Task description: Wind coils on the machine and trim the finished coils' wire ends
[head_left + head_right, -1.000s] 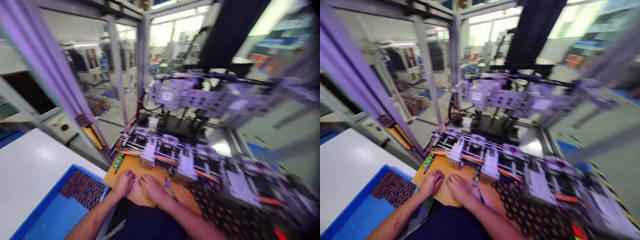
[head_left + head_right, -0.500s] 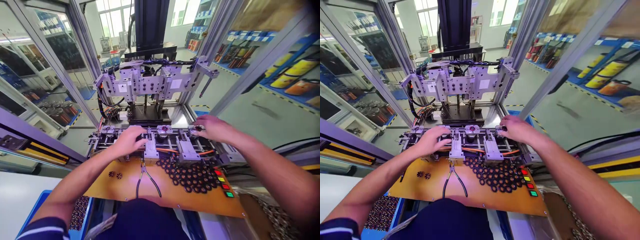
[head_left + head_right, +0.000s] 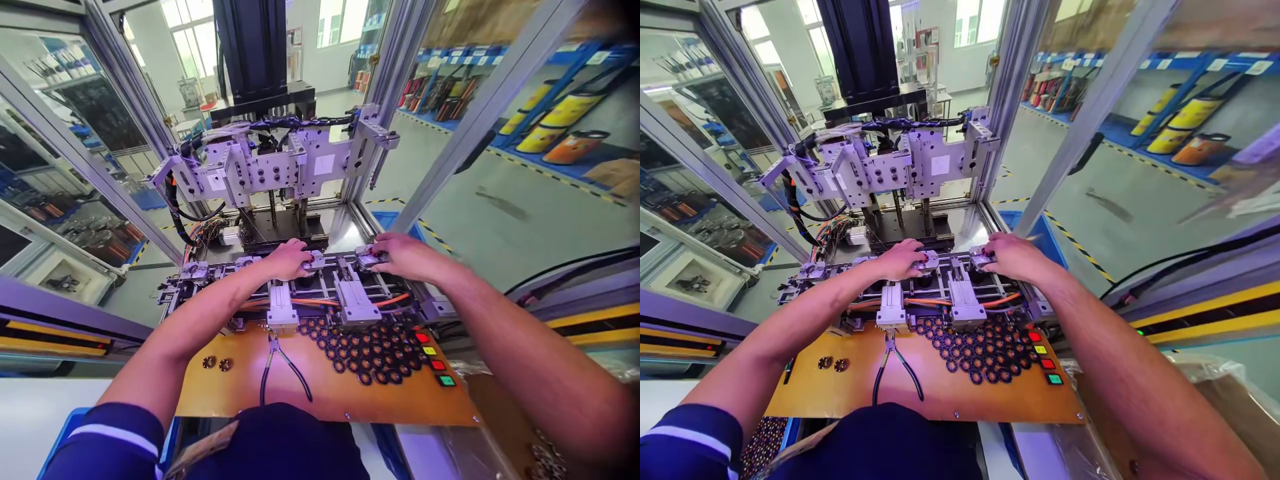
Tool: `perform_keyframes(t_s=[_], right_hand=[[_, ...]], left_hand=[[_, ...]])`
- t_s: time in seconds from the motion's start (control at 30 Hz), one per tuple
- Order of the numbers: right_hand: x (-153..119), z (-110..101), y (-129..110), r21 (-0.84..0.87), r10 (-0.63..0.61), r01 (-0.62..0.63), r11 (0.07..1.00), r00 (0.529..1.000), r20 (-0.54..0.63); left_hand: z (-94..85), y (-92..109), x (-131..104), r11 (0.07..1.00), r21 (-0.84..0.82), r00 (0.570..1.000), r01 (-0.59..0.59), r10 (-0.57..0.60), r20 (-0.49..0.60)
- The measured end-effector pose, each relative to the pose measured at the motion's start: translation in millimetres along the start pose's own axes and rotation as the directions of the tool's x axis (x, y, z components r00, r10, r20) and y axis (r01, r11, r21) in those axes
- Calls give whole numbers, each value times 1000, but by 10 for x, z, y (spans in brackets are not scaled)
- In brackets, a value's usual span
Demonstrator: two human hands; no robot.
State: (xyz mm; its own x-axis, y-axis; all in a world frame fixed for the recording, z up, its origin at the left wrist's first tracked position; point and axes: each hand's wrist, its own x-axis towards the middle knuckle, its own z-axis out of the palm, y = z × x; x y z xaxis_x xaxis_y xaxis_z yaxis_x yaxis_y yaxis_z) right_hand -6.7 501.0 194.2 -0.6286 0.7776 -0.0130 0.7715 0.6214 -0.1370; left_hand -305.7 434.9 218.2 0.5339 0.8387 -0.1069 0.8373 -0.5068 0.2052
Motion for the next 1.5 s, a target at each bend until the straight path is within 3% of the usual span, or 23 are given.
perform_keyframes(t_s=[0.1, 0.23, 0.33, 0.43, 0.5, 0.53, 0.6, 0.67, 0.73, 0.8, 0.9, 0.97, 1.03, 1.2, 1.33, 1.5], right_hand=[[32, 27, 22, 22, 6, -7, 1000, 999, 48], [113, -74, 63, 72, 11, -17, 997, 997, 73], [69, -247, 25, 146, -49, 42, 988, 998, 41], [-169, -311, -274, 245, -168, 173, 954, 985, -40], [-424, -209, -683, 315, -254, 288, 905, 956, -143], [-562, -110, -948, 381, -299, 382, 842, 918, -258], [-803, 179, -1562, 452, -380, 514, 729, 853, -357], [-928, 564, -2210, 498, -476, 564, 659, 825, -305], [-911, 990, -2794, 504, -530, 593, 627, 800, -281], [-807, 1372, -3240, 488, -557, 607, 627, 788, -263], [-691, 1701, -3567, 438, -527, 597, 672, 802, -283], [-727, 1732, -3544, 404, -479, 571, 714, 820, -312], [-864, 1669, -3364, 374, -420, 533, 759, 839, -345], [-1389, 1553, -2640, 279, -132, 275, 920, 888, -441], [-1638, 1635, -2175, 190, 88, 12, 982, 856, -509], [-1676, 1765, -1986, 140, 149, -90, 986, 852, -502]], left_hand=[[-35, 3, 66, 1000, -28, 1000, -8, 8, -2], [-194, 127, -45, 996, -83, 992, -16, 5, -126], [-298, 273, -521, 982, -175, 956, -67, 13, -293], [-211, 383, -1381, 932, -316, 869, -180, 0, -496], [11, 426, -2054, 911, -397, 838, -113, -127, -530], [173, 438, -2379, 900, -436, 822, -11, -240, -517], [571, 444, -2946, 851, -471, 775, 234, -456, -438], [1006, 421, -3343, 812, -428, 744, 396, -557, -369], [1396, 384, -3550, 805, -401, 748, 438, -574, -334], [1681, 354, -3599, 803, -389, 748, 452, -579, -325], [1893, 350, -3529, 788, -378, 706, 486, -609, -362], [1940, 376, -3464, 779, -370, 659, 506, -626, -417], [1966, 399, -3399, 788, -360, 629, 499, -615, -474], [2075, 319, -3153, 827, -310, 632, 468, -559, -537], [2140, 241, -2978, 820, -314, 609, 479, -568, -553], [2069, 279, -3049, 807, -341, 567, 482, -584, -581]])
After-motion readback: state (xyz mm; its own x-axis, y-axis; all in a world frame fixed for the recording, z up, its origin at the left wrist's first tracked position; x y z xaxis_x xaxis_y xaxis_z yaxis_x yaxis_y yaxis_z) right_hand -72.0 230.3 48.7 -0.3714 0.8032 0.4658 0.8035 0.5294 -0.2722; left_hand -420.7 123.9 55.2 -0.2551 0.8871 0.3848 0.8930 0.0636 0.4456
